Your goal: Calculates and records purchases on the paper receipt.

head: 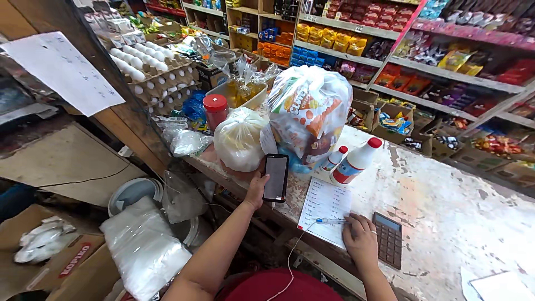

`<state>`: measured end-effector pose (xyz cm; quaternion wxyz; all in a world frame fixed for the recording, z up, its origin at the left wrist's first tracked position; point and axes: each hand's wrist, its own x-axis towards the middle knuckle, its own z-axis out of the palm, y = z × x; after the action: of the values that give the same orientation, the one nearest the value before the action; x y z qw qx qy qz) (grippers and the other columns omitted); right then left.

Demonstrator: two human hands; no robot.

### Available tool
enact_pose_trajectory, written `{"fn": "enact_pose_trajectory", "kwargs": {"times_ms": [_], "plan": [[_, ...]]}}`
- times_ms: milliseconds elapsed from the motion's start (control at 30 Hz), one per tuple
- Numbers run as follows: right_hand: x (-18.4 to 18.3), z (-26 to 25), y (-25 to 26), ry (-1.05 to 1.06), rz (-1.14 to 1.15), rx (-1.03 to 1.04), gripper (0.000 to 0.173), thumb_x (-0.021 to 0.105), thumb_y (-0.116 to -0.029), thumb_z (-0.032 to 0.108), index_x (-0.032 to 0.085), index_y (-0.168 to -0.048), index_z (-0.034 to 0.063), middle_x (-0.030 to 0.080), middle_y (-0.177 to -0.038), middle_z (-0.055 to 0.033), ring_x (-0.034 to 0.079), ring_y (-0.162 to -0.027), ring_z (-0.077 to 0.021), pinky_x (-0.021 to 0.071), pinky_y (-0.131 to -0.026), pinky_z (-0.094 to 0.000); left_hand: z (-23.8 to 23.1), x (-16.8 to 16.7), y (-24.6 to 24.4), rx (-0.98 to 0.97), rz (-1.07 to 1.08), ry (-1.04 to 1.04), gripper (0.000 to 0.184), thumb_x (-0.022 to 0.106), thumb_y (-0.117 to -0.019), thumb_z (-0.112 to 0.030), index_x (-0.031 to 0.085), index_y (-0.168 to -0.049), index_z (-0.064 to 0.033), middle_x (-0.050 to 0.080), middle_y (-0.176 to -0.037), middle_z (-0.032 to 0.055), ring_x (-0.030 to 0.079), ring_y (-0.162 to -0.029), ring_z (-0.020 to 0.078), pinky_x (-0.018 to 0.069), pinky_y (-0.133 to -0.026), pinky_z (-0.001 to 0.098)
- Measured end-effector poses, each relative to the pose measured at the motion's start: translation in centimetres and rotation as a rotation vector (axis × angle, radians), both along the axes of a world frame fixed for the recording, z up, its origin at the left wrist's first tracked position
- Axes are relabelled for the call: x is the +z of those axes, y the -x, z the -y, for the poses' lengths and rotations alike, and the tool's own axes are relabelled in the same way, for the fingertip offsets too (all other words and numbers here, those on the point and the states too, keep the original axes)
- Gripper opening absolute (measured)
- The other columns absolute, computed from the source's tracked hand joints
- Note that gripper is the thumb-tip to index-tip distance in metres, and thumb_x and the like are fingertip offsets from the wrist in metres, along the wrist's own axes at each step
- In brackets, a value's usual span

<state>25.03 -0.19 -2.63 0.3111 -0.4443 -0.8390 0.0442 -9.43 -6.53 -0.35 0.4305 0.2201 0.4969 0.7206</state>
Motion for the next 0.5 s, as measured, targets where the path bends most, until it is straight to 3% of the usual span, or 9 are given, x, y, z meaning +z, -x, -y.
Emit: {"fn": "enact_pose_trajectory", "kwargs": {"times_ms": [167, 500], "plan": [[0.07, 0.0, -0.06, -0.001, 0.0, 0.01, 0.039, 0.048, -0.0955, 0.025, 0.076, -0.106, 0.0006, 0.069, -0.126, -0.0228, 0.058, -0.124, -0.051, 0.0461, -0.098, -0.065, 0.12, 0.14, -0.34, 0.005, -0.07, -0.037, 0.051, 0.064, -0.0955, 0.003, 0.041, -0.141, 0.004, 0.062, -0.124, 0.0161, 0.065, -0.109, 0.0144, 0.0543, -0.096, 0.0305], [-0.12, -0.17, -0.1, 0.003, -0.017, 0.02, 0.038, 0.049, -0.0951, 0.025, 0.076, -0.106, 0.0008, 0.069, -0.126, -0.0229, 0.059, -0.125, -0.0503, 0.0453, -0.1, -0.0648, 0.14, 0.0, 0.02, -0.024, -0.072, -0.002, 0.061, 0.067, -0.0956, -0.002, 0.036, -0.148, 0.0008, 0.058, -0.136, 0.018, 0.062, -0.118, 0.0181, 0.0522, -0.101, 0.0342]]}}
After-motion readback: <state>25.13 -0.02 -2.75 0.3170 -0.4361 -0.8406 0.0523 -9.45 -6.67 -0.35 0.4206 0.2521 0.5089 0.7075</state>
